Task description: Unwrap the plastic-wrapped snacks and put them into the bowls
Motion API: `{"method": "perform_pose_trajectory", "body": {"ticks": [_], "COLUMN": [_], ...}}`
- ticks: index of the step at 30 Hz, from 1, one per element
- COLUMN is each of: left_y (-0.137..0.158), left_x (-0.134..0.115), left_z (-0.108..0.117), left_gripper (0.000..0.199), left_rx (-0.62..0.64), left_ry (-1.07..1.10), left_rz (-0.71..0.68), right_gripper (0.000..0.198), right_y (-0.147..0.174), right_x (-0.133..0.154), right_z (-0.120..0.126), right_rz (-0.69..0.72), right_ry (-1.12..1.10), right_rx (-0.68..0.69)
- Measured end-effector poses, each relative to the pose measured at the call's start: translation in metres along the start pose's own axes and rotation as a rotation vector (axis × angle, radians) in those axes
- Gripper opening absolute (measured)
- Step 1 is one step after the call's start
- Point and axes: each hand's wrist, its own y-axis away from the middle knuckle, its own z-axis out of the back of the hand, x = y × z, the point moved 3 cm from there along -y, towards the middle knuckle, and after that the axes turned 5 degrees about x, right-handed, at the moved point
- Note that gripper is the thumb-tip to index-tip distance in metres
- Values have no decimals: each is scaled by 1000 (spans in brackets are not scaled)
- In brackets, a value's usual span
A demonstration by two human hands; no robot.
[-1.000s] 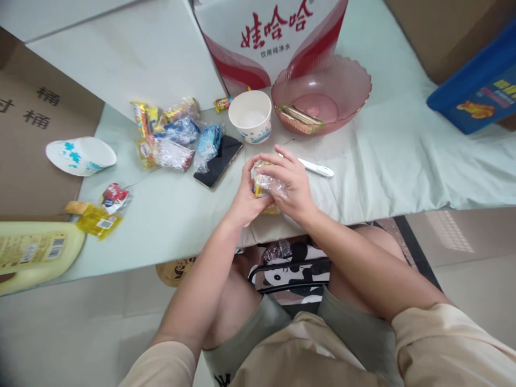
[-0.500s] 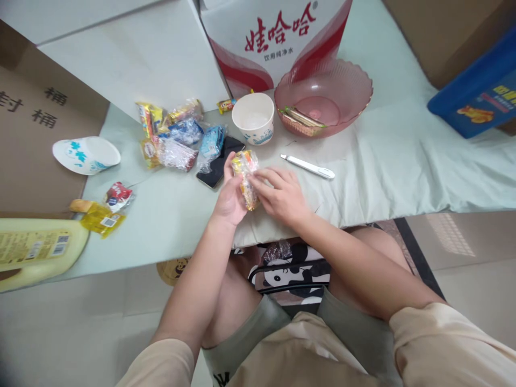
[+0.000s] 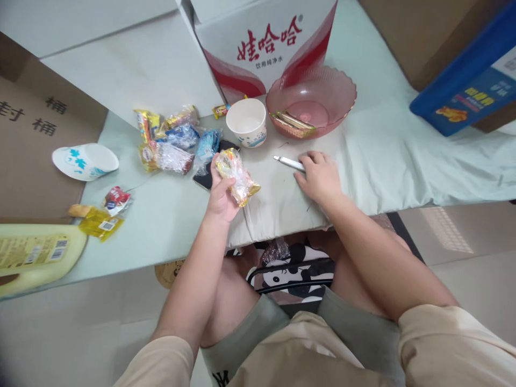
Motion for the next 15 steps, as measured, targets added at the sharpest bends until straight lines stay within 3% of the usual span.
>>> {"method": "perform_pose_trajectory", "body": {"ticks": [4, 9, 12, 15], "left_y": [-1, 0, 0, -4], "left_x": [3, 12, 12, 1], "left_z": [-1, -6, -8, 0], "left_gripper": [98, 99, 100, 103], "left_rx": [-12, -13, -17, -81], "left_ry": [-94, -216, -222, -133], "left_rz": [-24, -129, -137, -143], "right_gripper": [27, 45, 38, 34], "right_y": [5, 22, 28, 31], "right_x": [7, 63, 85, 87], "right_z": [8, 9, 6, 5], "right_rz": [-84, -163, -138, -100], "right_ry": [-120, -782, -739, -584], "right_rx": [70, 311, 407, 521]}}
